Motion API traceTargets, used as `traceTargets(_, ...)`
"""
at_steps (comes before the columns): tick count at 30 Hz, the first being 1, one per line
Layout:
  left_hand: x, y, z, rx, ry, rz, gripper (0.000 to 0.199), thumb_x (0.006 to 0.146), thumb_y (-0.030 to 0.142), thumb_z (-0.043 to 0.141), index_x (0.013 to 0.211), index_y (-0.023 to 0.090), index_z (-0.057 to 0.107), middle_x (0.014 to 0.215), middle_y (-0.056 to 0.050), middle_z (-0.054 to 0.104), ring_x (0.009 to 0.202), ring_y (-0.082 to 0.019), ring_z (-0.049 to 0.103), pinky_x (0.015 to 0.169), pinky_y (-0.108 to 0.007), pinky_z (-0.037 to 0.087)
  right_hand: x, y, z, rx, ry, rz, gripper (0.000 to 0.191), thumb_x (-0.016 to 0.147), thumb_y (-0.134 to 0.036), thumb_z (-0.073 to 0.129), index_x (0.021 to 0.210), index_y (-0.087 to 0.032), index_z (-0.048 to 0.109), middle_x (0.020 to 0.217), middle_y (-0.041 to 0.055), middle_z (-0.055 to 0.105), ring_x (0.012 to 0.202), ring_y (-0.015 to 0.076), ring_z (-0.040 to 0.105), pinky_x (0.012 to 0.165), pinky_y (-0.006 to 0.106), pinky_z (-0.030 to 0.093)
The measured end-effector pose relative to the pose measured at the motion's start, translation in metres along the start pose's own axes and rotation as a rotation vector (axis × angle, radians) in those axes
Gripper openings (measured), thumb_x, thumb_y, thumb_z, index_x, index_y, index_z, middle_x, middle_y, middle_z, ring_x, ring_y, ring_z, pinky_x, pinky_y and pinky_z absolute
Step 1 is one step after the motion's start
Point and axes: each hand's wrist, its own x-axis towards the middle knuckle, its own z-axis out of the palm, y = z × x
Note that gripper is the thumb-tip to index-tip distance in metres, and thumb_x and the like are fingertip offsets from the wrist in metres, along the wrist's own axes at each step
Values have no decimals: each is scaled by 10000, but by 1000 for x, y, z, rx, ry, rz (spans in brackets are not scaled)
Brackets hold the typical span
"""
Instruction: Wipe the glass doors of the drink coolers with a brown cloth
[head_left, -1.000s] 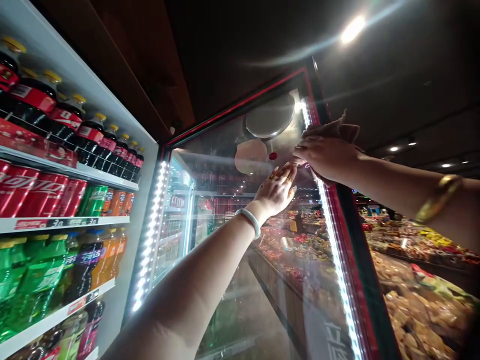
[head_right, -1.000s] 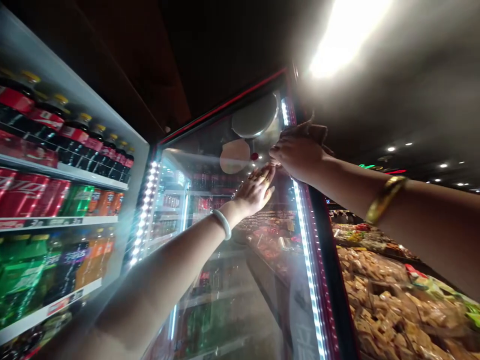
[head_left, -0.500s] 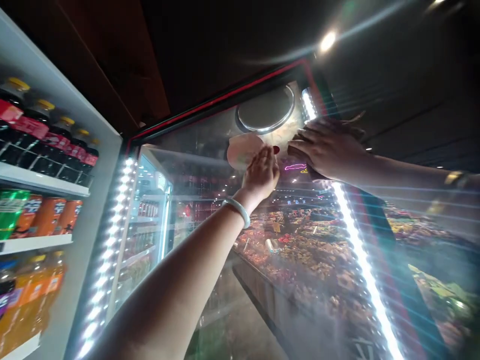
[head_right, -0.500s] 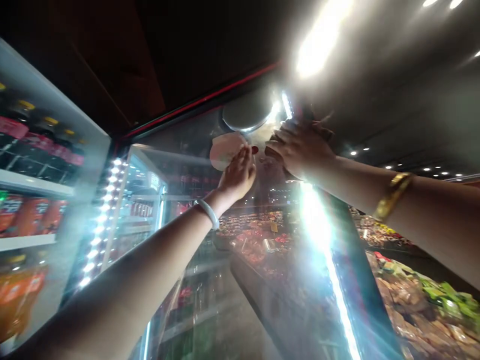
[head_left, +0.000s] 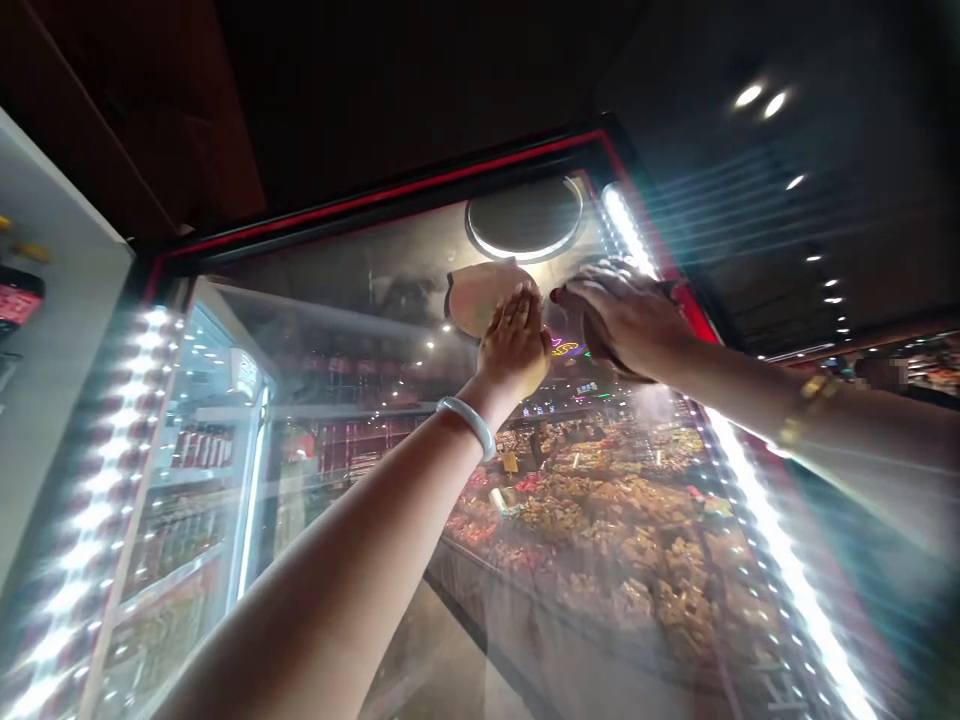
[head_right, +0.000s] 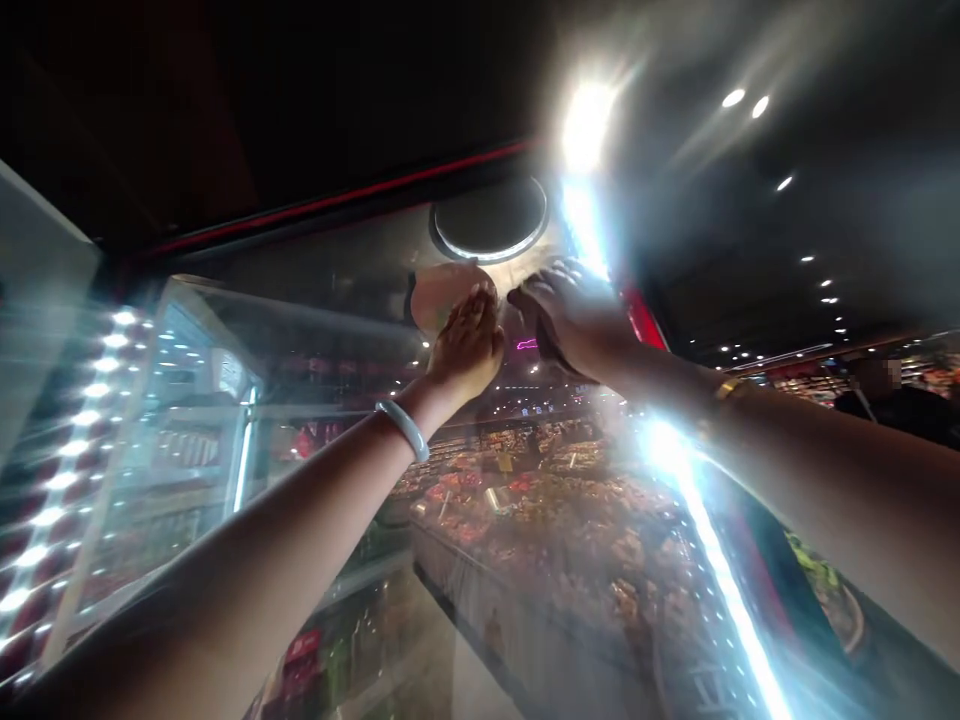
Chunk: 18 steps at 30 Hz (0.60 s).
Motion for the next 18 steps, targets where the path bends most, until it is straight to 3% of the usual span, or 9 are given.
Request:
traceTargets(3, 7, -8, 3, -34, -56, 26, 641, 1034, 210, 287, 1640, 5, 265, 1743, -156, 257, 1630, -231, 225, 1361, -381, 161, 28, -23, 35, -25, 72, 213, 449, 1011, -288, 448, 1418, -275, 637, 1495, 78, 604, 1413, 338, 519, 1181, 548, 465)
traceTargets(6, 4, -20, 5, -59, -105, 65, 617, 1015, 195, 325, 1604, 15, 360, 1722, -159, 313, 1626, -220, 239, 1357, -375, 179, 10, -45, 62, -39, 68, 218, 489, 1020, -296, 434, 1489, -297, 571, 1592, 45, 519, 1475, 316, 455, 1212, 530, 433)
traceTargets(9, -6, -32, 9, -100, -69, 58, 641, 1026, 243, 305, 1618, -4, 305, 1735, -185, 262, 1640, -270, 181, 1363, -471, 125, -28, -46, 63, -97, 24, 81, 508, 1056, -341, 368, 1545, -318, 503, 1644, -7, 456, 1549, 257, 360, 1317, 493, 282)
traceTargets(11, -13, -37, 12, -84, -34, 68, 658, 1027, 278, 300, 1633, 21, 286, 1737, -176, 262, 1639, -278, 188, 1359, -496, 123, -35, -38, 57, -158, -24, 102, 520, 1067, -358, 322, 1566, -325, 467, 1661, -21, 428, 1569, 255, 325, 1339, 516, 209)
traceTargets(15, -19, -40, 17, -60, -50, 69, 666, 1004, 262, 301, 1641, 71, 302, 1733, -152, 289, 1631, -267, 225, 1353, -509, 154, 2, -40, 66, -246, -71, 374, 542, 1063, -349, 273, 1575, -289, 441, 1677, 19, 401, 1551, 320, 333, 1296, 585, 227)
traceTargets(18, -22, -45, 17, -40, -57, 66, 659, 1002, 260, 297, 1639, 90, 312, 1727, -135, 317, 1630, -259, 231, 1351, -501, 149, 15, -66, 82, -254, -95, 334, 564, 1062, -317, 225, 1603, -322, 385, 1707, -16, 346, 1561, 299, 308, 1279, 564, 260)
